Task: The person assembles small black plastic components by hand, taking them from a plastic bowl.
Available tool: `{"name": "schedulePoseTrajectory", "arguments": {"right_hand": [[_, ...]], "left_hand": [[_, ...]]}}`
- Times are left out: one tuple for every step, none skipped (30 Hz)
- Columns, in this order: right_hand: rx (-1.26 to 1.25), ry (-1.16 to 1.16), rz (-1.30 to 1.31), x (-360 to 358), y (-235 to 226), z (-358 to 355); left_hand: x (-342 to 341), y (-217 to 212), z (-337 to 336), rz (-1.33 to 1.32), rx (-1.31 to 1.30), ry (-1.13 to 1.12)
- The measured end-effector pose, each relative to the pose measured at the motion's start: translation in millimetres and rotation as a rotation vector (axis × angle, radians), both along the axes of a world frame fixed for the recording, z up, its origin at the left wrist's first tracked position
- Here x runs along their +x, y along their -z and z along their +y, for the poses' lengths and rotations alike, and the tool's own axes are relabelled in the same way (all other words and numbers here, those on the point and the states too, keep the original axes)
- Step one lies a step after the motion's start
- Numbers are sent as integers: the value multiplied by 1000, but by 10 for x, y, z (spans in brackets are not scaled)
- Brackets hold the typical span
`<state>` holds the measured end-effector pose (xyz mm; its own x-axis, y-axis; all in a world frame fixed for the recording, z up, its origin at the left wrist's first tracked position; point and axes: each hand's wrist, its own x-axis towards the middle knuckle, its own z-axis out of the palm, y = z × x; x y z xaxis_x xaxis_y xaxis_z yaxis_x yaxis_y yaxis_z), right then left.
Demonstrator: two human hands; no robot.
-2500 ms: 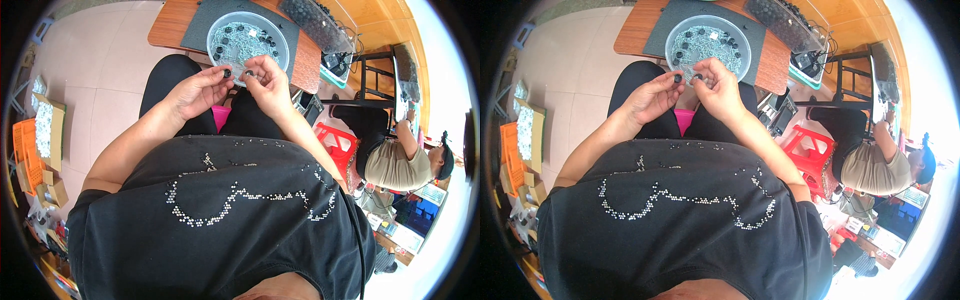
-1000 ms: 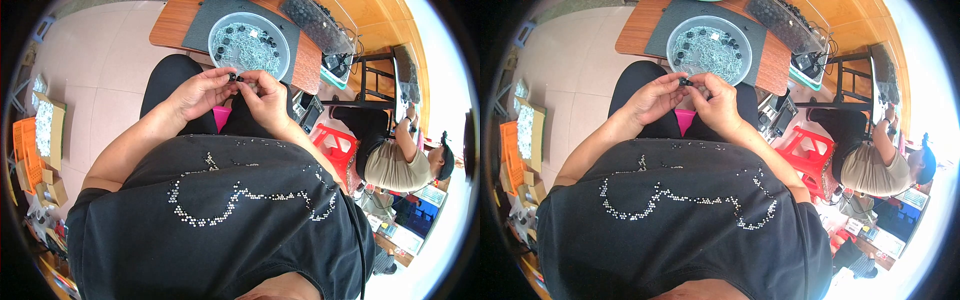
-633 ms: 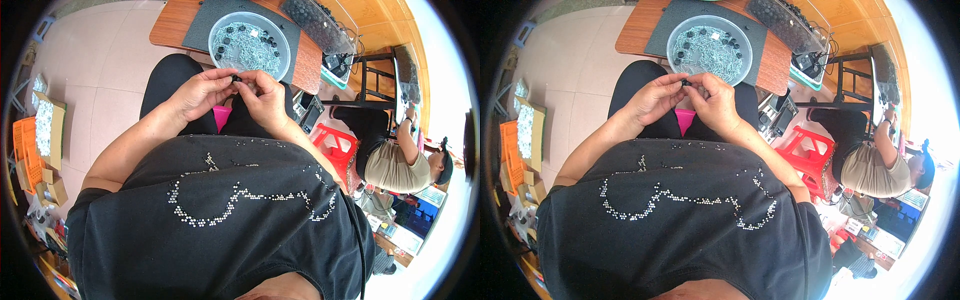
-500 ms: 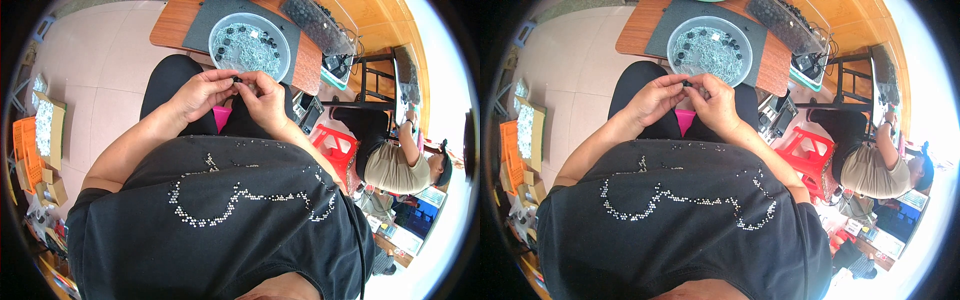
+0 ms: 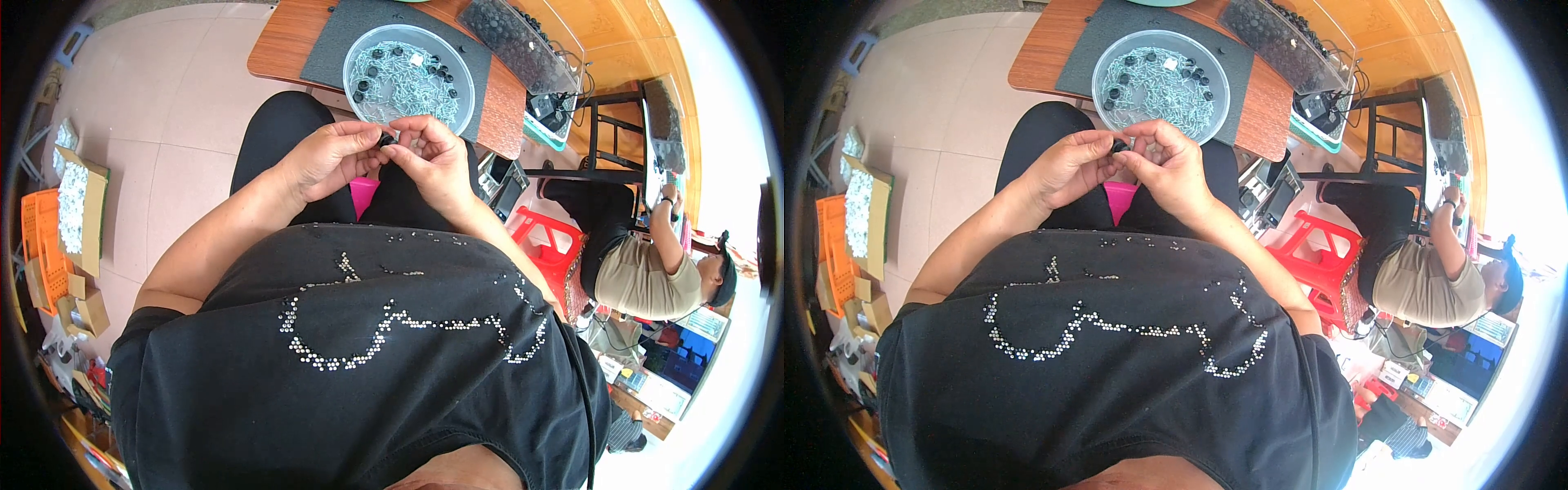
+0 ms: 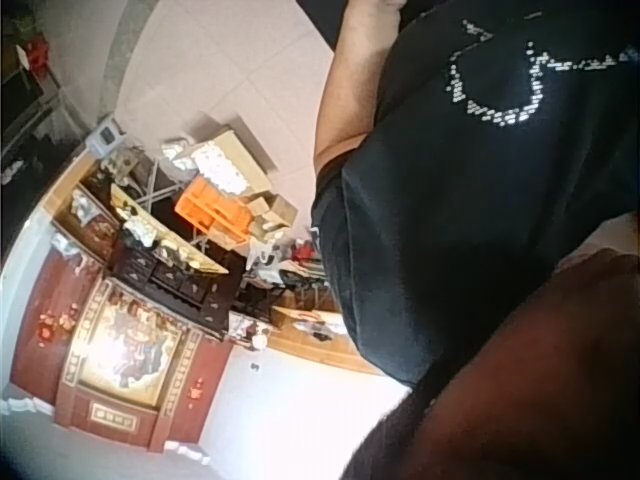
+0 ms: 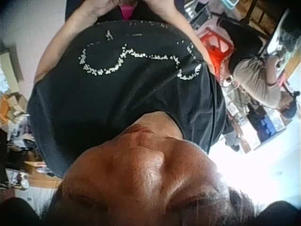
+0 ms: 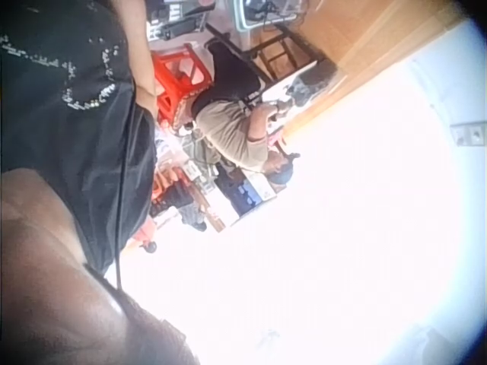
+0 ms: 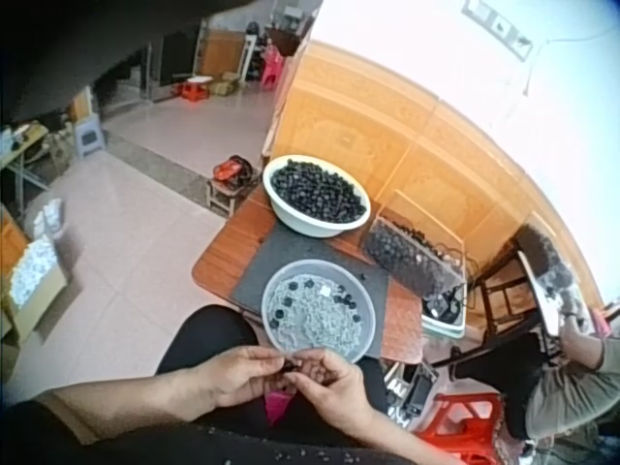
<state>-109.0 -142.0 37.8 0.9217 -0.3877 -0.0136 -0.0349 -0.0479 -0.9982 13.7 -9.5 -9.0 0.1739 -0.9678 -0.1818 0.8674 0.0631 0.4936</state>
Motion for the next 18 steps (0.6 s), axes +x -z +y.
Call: {"name": "schedulePoseTrajectory", "arguments": {"right_hand": [[2,-34,12,-5,-13,-2],[3,-35,12,-4,-9,-6],[-47,-51,10,0,0,-13],[-98,-67,8,2,11,-22],[-99,-66,8,2,24,-26],[-91,-68,-4,1,39,-29],[-83,-72,-17,2,46,-27],[-82,-73,-17,3,32,-22],[-8,-94,9,5,6,-15],[66,-115,36,4,-7,-11],[66,-114,36,3,-4,-12],[143,-130,31,2,1,-14],[221,-146,25,4,5,-16],[221,-147,25,7,1,-21],[251,-182,28,11,-8,-30],[280,-216,31,14,-14,-38],[280,-216,31,16,-10,-42],[289,-238,19,16,-2,-46]], "left_hand": [[-6,28,-1,26,-15,13],[-10,41,1,53,-31,25],[-13,42,3,53,-30,25],[-16,36,-2,61,-33,34],[-19,32,-7,69,-36,43],[-23,30,-9,69,-37,44],[-29,27,-6,81,-25,39],[-31,25,-2,92,-13,35],[-31,29,-1,92,-13,34],[-31,37,-3,76,-1,43],[-32,42,-5,60,11,51],[-33,36,-4,60,11,51],[-34,24,-1,53,14,55],[-35,17,2,46,17,59],[-37,19,4,45,17,59],[-40,24,4,39,16,64],[-42,28,5,32,15,70],[-46,29,5,32,15,70]]}}
